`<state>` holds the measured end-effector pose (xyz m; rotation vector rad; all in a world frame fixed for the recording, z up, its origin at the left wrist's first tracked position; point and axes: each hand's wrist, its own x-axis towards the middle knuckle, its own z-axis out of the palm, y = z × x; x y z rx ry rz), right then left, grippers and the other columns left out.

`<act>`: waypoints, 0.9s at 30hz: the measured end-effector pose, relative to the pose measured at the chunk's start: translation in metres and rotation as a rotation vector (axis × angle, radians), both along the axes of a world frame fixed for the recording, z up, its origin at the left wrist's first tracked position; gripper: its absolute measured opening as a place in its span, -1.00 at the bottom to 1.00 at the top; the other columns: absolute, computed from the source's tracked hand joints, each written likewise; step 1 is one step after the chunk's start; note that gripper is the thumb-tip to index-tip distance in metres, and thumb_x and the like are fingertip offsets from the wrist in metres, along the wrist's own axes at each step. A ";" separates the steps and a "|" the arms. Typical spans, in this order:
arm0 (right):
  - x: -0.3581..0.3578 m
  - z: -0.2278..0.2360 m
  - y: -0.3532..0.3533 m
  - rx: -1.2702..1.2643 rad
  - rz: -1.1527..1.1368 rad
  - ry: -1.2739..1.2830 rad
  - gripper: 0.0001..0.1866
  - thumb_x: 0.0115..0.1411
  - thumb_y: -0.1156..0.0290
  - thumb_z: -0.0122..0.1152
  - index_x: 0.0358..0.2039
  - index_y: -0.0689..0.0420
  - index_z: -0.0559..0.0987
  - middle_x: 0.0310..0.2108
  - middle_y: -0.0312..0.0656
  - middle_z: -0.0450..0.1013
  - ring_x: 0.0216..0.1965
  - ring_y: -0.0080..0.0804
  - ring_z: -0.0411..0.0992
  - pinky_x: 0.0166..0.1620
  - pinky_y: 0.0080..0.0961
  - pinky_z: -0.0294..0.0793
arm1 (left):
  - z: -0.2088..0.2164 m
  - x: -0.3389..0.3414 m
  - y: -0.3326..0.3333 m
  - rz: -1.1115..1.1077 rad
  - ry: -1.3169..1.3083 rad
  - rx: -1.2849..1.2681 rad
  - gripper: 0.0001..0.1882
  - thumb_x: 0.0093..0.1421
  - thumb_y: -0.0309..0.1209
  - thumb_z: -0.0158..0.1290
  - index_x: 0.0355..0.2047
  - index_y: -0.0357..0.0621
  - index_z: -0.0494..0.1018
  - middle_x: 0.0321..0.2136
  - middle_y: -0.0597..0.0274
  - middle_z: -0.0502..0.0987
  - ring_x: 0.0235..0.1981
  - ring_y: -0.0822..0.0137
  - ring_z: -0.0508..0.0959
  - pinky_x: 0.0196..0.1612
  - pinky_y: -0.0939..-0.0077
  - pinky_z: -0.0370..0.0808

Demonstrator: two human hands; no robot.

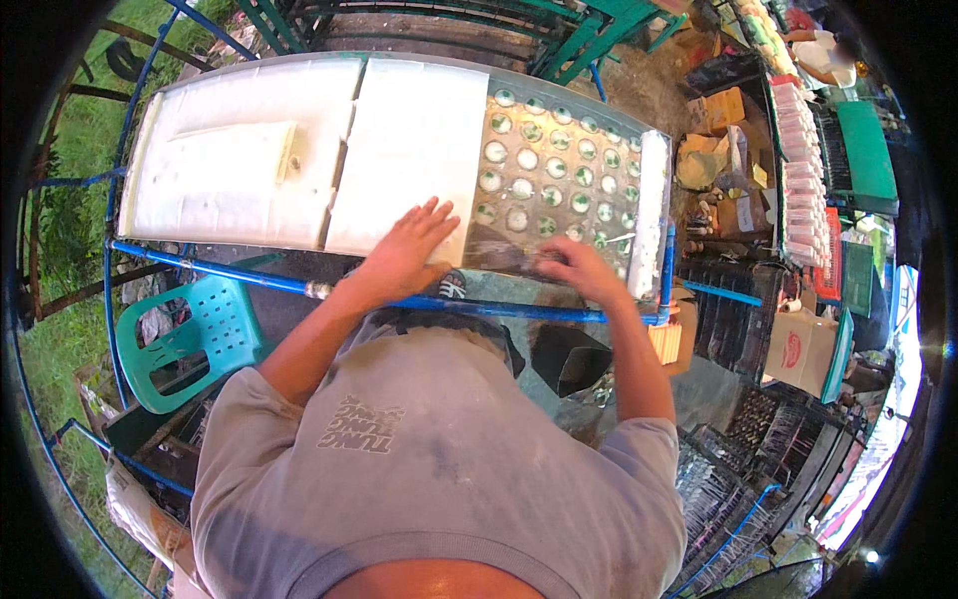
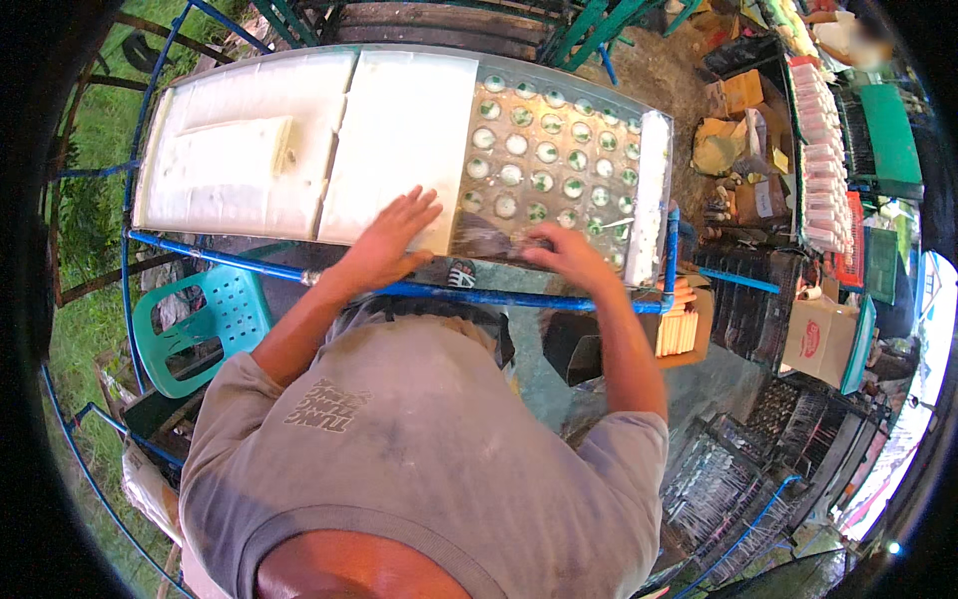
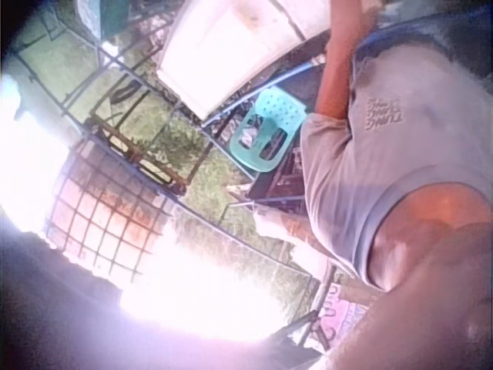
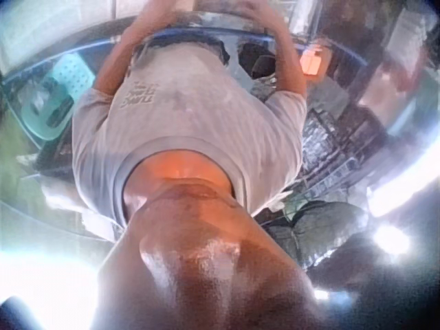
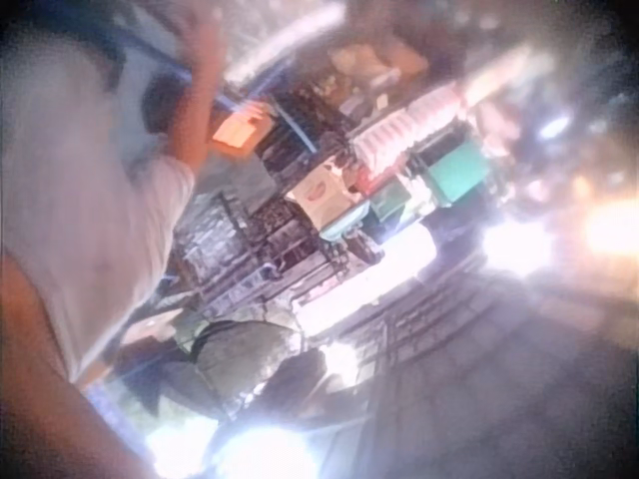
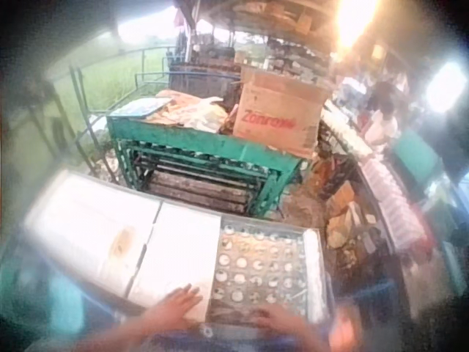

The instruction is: The person uses a metal spatula to spread a white paste onto a large sheet of dough on a tray. They then place small green vegetable pieces into circular indentations on the tray and fold the dough over them to form individual portions.

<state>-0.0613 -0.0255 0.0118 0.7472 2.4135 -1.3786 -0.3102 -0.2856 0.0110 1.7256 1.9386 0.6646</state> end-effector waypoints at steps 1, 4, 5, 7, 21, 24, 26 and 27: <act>-0.008 -0.008 -0.003 0.050 0.050 0.003 -0.59 0.25 0.12 0.35 -0.06 0.17 0.60 -0.17 0.00 0.61 -0.13 -0.15 0.58 -0.03 -0.28 0.52 | -0.007 0.011 0.005 -0.006 0.078 -0.016 -0.22 0.26 -0.20 0.17 0.40 -0.21 0.15 0.45 -0.05 0.11 0.50 -0.03 0.03 0.51 0.09 -0.03; -0.042 -0.012 -0.027 0.139 0.122 0.019 -0.57 0.27 0.08 0.31 -0.06 0.17 0.54 -0.22 0.09 0.59 -0.16 0.08 0.58 -0.09 -0.11 0.53 | -0.017 0.030 0.011 -0.030 0.260 -0.089 -0.12 0.31 0.05 0.05 0.41 -0.31 0.09 0.46 -0.11 0.07 0.50 0.00 0.00 0.53 0.14 -0.09; -0.052 -0.018 -0.042 0.163 0.141 0.081 -0.58 0.27 0.08 0.30 -0.06 0.16 0.53 -0.24 0.09 0.59 -0.17 0.10 0.58 -0.11 -0.08 0.53 | -0.017 0.029 0.014 -0.026 0.252 -0.062 -0.12 0.30 0.03 0.07 0.41 -0.31 0.08 0.46 -0.12 0.07 0.51 0.00 0.00 0.53 0.14 -0.09; -0.064 -0.026 -0.060 0.163 0.142 0.147 -0.57 0.28 0.08 0.28 -0.05 0.16 0.50 -0.26 0.10 0.59 -0.19 0.14 0.57 -0.12 -0.03 0.52 | -0.015 0.026 0.017 -0.016 0.232 -0.010 -0.12 0.28 -0.02 0.11 0.42 -0.31 0.08 0.45 -0.13 0.06 0.51 0.00 -0.01 0.53 0.13 -0.09; -0.078 -0.022 -0.017 0.156 0.108 0.136 -0.63 0.29 0.14 0.29 -0.13 0.17 0.48 -0.23 0.08 0.58 -0.15 0.04 0.57 -0.10 -0.16 0.51 | -0.013 0.004 -0.008 0.109 0.117 -0.112 -0.01 0.15 -0.12 0.26 0.44 -0.28 0.02 0.48 -0.13 -0.01 0.51 -0.01 -0.03 0.53 0.15 -0.07; -0.109 -0.023 -0.033 0.108 0.102 0.169 -0.64 0.26 0.17 0.32 -0.13 0.17 0.48 -0.25 0.05 0.56 -0.16 0.01 0.56 -0.10 -0.17 0.50 | -0.010 -0.003 -0.006 0.122 0.095 -0.092 0.01 0.14 -0.12 0.27 0.44 -0.28 0.02 0.48 -0.13 -0.01 0.51 -0.01 -0.04 0.53 0.15 -0.06; -0.106 -0.005 -0.029 0.059 0.146 0.096 -0.63 0.23 0.18 0.34 -0.12 0.18 0.48 -0.24 0.04 0.55 -0.15 -0.04 0.55 -0.08 -0.18 0.49 | -0.009 -0.003 -0.009 0.128 0.091 -0.100 0.02 0.14 -0.11 0.28 0.44 -0.29 0.02 0.48 -0.13 -0.01 0.52 0.00 -0.04 0.53 0.15 -0.05; -0.102 0.001 -0.016 0.087 0.191 0.142 -0.62 0.23 0.18 0.35 -0.11 0.17 0.48 -0.24 0.05 0.55 -0.14 -0.02 0.55 -0.08 -0.16 0.49 | -0.008 -0.008 -0.004 0.122 0.082 -0.089 0.02 0.14 -0.12 0.29 0.45 -0.29 0.00 0.48 -0.15 -0.03 0.52 -0.02 -0.05 0.53 0.13 -0.07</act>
